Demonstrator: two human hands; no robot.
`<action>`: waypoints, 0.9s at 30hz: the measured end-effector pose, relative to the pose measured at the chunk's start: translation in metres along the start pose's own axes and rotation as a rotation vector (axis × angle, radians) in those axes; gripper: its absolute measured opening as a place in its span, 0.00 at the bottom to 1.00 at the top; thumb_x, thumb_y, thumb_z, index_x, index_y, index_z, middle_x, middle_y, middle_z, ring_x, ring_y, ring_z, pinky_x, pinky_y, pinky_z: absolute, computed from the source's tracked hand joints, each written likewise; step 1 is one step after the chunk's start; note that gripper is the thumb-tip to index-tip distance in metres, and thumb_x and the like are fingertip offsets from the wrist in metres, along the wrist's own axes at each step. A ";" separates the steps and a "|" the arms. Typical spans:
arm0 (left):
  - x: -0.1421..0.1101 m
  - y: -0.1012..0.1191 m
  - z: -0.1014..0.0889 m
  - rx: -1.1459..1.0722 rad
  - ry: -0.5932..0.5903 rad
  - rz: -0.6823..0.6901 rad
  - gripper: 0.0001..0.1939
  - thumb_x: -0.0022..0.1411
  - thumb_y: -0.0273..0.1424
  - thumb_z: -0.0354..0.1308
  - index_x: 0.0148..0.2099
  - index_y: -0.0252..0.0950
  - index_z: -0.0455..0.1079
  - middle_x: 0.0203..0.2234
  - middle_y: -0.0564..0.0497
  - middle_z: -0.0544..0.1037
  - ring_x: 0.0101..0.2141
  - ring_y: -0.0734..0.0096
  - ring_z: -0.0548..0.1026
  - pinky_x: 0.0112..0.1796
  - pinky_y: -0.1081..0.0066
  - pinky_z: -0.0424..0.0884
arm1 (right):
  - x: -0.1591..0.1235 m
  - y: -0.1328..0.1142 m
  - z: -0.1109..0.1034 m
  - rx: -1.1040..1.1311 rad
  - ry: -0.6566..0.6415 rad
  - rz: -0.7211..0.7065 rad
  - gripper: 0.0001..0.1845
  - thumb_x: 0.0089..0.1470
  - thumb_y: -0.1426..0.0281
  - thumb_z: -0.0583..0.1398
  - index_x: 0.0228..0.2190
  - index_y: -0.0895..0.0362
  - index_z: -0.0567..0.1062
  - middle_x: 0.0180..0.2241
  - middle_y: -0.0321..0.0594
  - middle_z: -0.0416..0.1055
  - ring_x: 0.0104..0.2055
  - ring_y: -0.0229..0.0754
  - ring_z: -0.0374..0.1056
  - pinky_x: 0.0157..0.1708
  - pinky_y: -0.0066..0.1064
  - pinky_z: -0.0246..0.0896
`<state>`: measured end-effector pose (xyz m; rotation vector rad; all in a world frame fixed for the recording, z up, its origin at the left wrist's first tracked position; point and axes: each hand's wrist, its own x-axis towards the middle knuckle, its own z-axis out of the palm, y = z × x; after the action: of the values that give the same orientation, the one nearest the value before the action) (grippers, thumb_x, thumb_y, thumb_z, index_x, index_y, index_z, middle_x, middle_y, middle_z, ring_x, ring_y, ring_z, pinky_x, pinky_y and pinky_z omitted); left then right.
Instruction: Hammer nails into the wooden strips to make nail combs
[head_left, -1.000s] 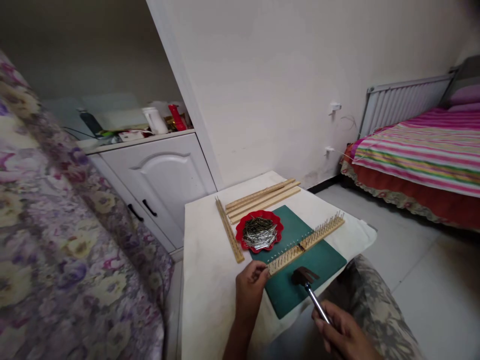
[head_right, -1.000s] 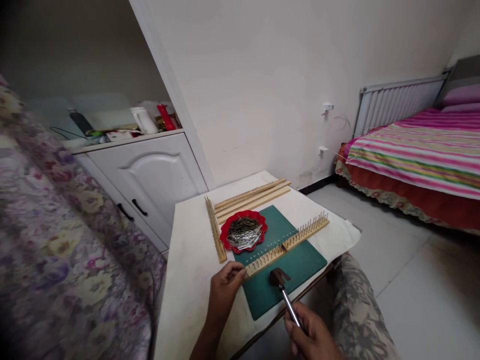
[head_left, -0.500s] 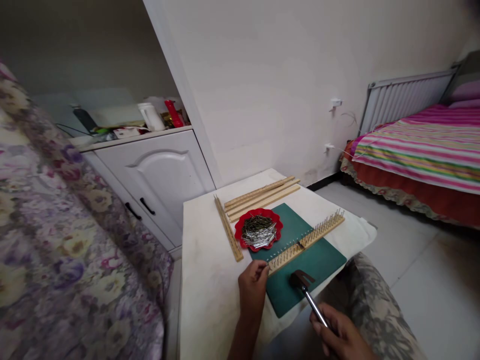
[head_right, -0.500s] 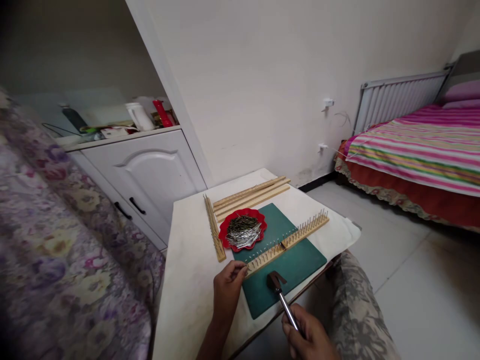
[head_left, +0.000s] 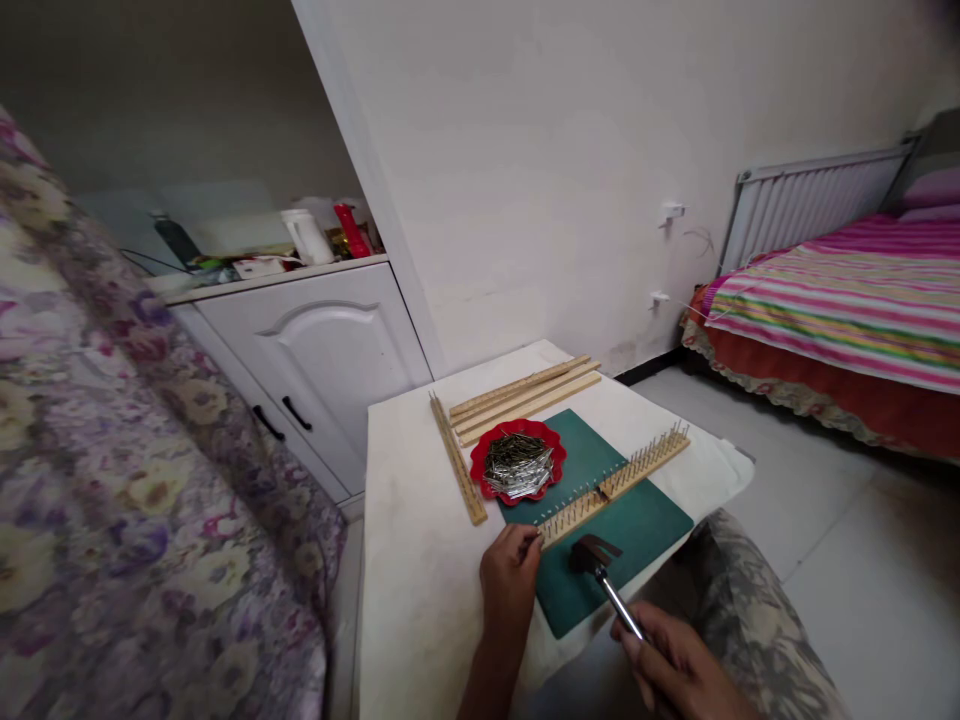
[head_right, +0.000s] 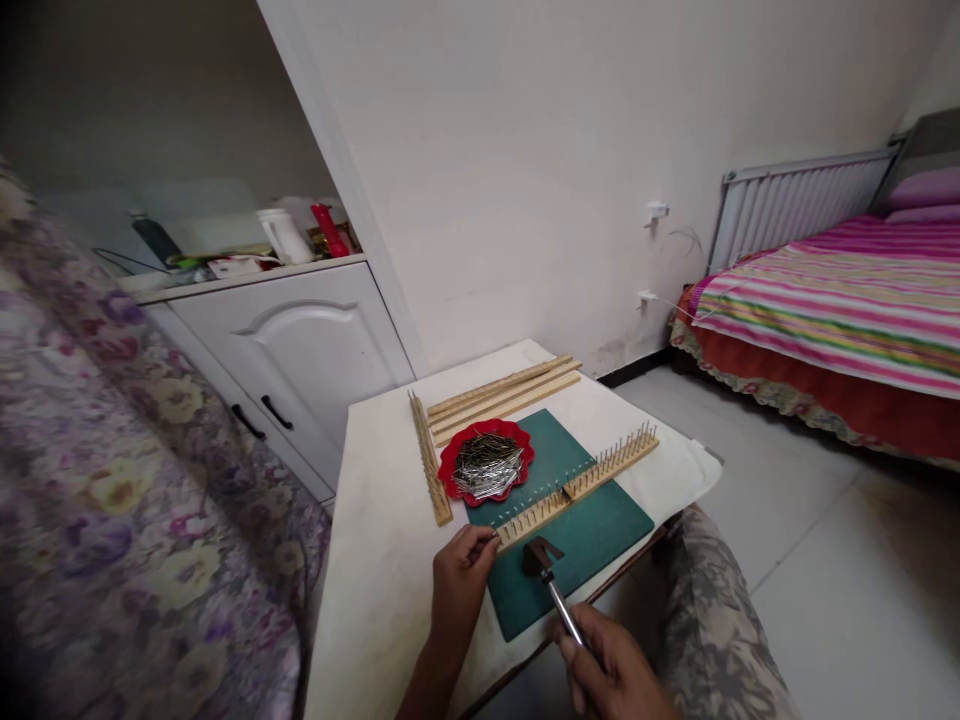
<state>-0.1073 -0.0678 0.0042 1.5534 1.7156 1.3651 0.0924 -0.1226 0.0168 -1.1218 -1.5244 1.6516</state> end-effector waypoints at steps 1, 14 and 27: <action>0.000 0.000 0.000 0.001 0.003 0.009 0.08 0.53 0.36 0.56 0.28 0.38 0.73 0.25 0.51 0.73 0.28 0.69 0.70 0.30 0.75 0.63 | 0.001 -0.007 0.000 0.000 -0.024 0.014 0.21 0.52 0.49 0.52 0.27 0.54 0.64 0.15 0.24 0.55 0.13 0.30 0.45 0.12 0.22 0.38; -0.003 -0.003 0.004 0.103 -0.006 0.038 0.08 0.55 0.29 0.53 0.25 0.37 0.69 0.21 0.56 0.68 0.24 0.74 0.66 0.27 0.77 0.58 | 0.035 -0.038 0.008 -0.218 -0.023 -0.158 0.15 0.57 0.58 0.49 0.27 0.55 0.65 0.15 0.26 0.61 0.15 0.33 0.56 0.16 0.23 0.50; -0.002 -0.004 0.004 0.195 -0.029 0.019 0.08 0.55 0.27 0.50 0.25 0.35 0.67 0.21 0.57 0.67 0.25 0.76 0.65 0.27 0.78 0.57 | 0.037 -0.044 0.008 -0.348 -0.058 -0.188 0.15 0.58 0.60 0.47 0.25 0.54 0.63 0.16 0.28 0.61 0.20 0.37 0.60 0.24 0.28 0.54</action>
<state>-0.1050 -0.0677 -0.0013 1.6886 1.8670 1.2079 0.0643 -0.0875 0.0534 -1.0708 -1.9442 1.3364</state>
